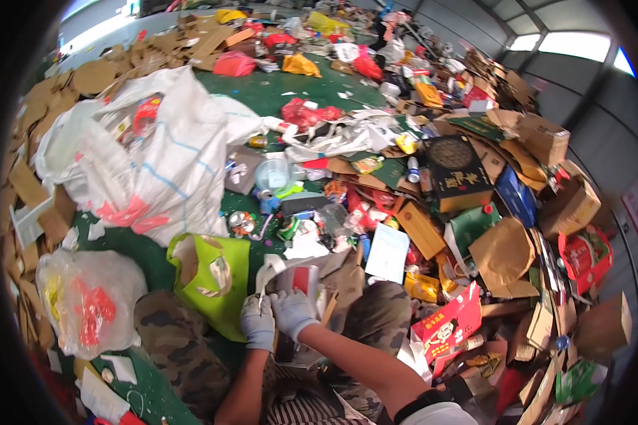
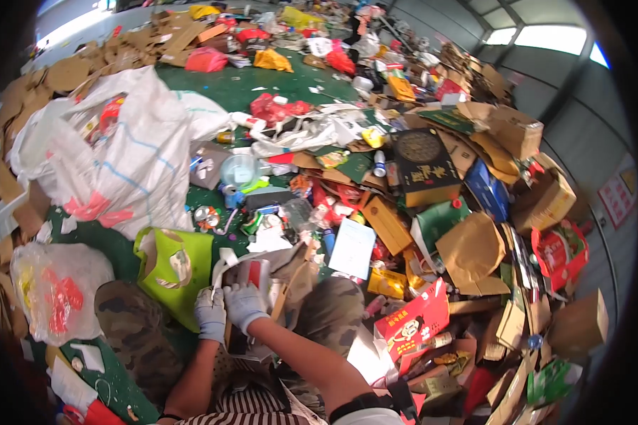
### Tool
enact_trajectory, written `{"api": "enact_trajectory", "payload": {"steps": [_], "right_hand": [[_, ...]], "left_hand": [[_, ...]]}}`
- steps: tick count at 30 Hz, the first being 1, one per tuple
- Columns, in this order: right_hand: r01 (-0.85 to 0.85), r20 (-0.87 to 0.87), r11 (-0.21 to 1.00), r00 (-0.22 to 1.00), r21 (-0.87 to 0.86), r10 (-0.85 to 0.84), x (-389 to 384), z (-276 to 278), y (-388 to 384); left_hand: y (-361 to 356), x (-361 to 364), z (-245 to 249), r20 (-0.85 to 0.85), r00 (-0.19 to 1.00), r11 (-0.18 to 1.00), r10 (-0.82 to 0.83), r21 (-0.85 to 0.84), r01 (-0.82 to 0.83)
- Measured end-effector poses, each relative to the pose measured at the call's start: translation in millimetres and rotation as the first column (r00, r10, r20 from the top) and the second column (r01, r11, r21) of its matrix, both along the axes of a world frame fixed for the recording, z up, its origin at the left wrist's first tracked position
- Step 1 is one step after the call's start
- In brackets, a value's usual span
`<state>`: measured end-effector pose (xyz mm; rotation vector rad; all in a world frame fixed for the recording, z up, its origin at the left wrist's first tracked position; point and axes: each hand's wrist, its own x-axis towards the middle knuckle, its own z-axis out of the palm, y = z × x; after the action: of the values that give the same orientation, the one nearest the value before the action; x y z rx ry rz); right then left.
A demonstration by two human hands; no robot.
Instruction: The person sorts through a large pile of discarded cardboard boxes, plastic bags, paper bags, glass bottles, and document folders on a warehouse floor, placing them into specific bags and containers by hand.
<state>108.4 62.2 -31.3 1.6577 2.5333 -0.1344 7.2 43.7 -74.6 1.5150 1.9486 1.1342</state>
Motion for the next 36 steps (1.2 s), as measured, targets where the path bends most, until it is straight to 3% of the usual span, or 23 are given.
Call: {"api": "enact_trajectory", "payload": {"steps": [2,4,5,6,8,9,10,11,12,14,16,17,18,19,21,22,24,25,27,30,34,35,36], "right_hand": [[0.012,0.03,1.0,0.999,-0.017,-0.011,-9.0,-16.0,16.6],[0.026,0.068,0.998,0.997,-0.057,-0.022,-20.1,-5.6,14.7],[0.013,0.063,0.999,0.998,-0.052,-0.009,-22.1,-5.6,10.3],[0.002,-0.027,0.999,1.0,0.053,0.0,-19.9,8.2,-1.2],[0.024,-0.378,0.99,0.925,0.138,0.031,-2.9,58.6,-27.2],[0.001,-0.572,0.973,0.809,0.23,0.135,13.5,82.2,-37.6],[0.009,-0.725,0.946,0.645,0.324,0.242,34.3,108.5,-45.8],[0.096,-0.725,0.879,0.611,0.467,0.318,59.4,139.9,-53.3],[0.116,-0.645,0.868,0.717,0.483,0.263,93.2,151.1,-52.6],[0.311,-0.514,0.628,0.842,0.714,0.167,167.0,147.0,-49.9],[0.426,-0.42,0.662,0.889,0.616,-0.182,258.4,103.3,-42.5],[0.501,-0.249,0.751,0.865,0.43,-0.435,303.2,76.4,-40.9],[0.522,0.018,0.809,0.837,0.27,-0.547,341.7,51.1,-44.2],[0.515,0.352,0.855,0.789,0.066,-0.503,377.6,18.3,-49.0],[0.437,0.7,0.876,0.691,-0.205,-0.181,435.9,-37.8,-68.8],[0.363,0.812,0.886,0.583,-0.287,0.024,477.1,-91.8,-79.0],[0.417,0.835,0.818,0.535,-0.396,0.131,501.0,-118.7,-95.5],[0.455,0.825,0.794,0.557,-0.403,0.1,499.9,-114.9,-111.5],[0.651,0.841,0.605,0.537,-0.458,0.059,502.3,-126.8,-146.9],[0.788,0.924,0.495,0.37,-0.366,0.095,540.2,-148.5,-248.7],[0.923,0.912,0.098,0.382,-0.371,-0.15,536.4,-109.6,-347.8],[0.917,0.9,-0.015,0.388,-0.399,-0.198,529.2,-103.7,-355.1],[0.857,0.857,-0.085,0.494,-0.509,-0.147,512.3,-82.6,-339.6]], "left_hand": [[8.2,2.3,-1.6,0.017,0.999,0.992,0.045,-0.123,-0.043],[12.6,-3.7,-5.8,0.161,0.984,0.996,0.081,-0.054,-0.073],[15.8,-7.1,-26.7,0.372,0.924,0.996,0.089,-0.004,-0.094],[23.2,-5.2,-43.0,0.568,0.819,0.992,0.084,0.03,-0.123],[31.0,-13.9,-37.6,0.653,0.757,0.999,0.036,-0.03,-0.022],[41.0,-15.0,-67.5,0.685,0.728,1.0,-0.006,0.008,0.0],[38.7,-7.8,-56.3,0.535,0.845,0.999,-0.03,-0.006,0.039],[36.4,-0.5,-43.8,0.364,0.93,0.998,-0.053,-0.021,0.066],[40.3,2.1,-41.2,0.518,0.854,0.995,-0.045,-0.054,0.085],[51.5,-1.8,-52.1,0.403,0.912,0.997,-0.078,0.009,0.082],[67.3,-10.1,-75.8,0.544,0.834,0.995,-0.094,0.035,0.089],[69.7,-15.5,-76.3,0.431,0.893,0.991,-0.129,0.022,0.133],[71.2,-14.8,-75.7,0.506,0.851,0.989,-0.141,0.033,0.144],[71.4,-10.6,-66.5,0.538,0.836,0.991,-0.108,-0.009,0.133],[72.0,-7.5,-72.4,0.565,0.82,0.991,-0.094,-0.026,0.131],[72.2,1.2,-62.5,0.742,0.67,0.995,-0.016,-0.051,0.08],[69.9,12.4,-30.7,0.954,0.27,0.991,0.132,-0.133,-0.012],[80.4,-39.4,-113.5,0.902,0.432,0.99,-0.01,-0.051,0.129],[79.0,-43.8,-108.2,0.91,0.414,0.988,0.036,-0.095,0.122],[79.6,-20.5,-71.6,0.928,0.339,0.978,0.156,-0.193,0.08],[79.6,-7.3,-54.5,0.911,0.241,0.94,0.334,-0.342,-0.009],[85.6,-48.7,-108.2,0.942,0.183,0.943,0.282,-0.307,0.128],[80.4,-51.3,-115.0,0.941,0.279,0.961,0.192,-0.238,0.14]]}}
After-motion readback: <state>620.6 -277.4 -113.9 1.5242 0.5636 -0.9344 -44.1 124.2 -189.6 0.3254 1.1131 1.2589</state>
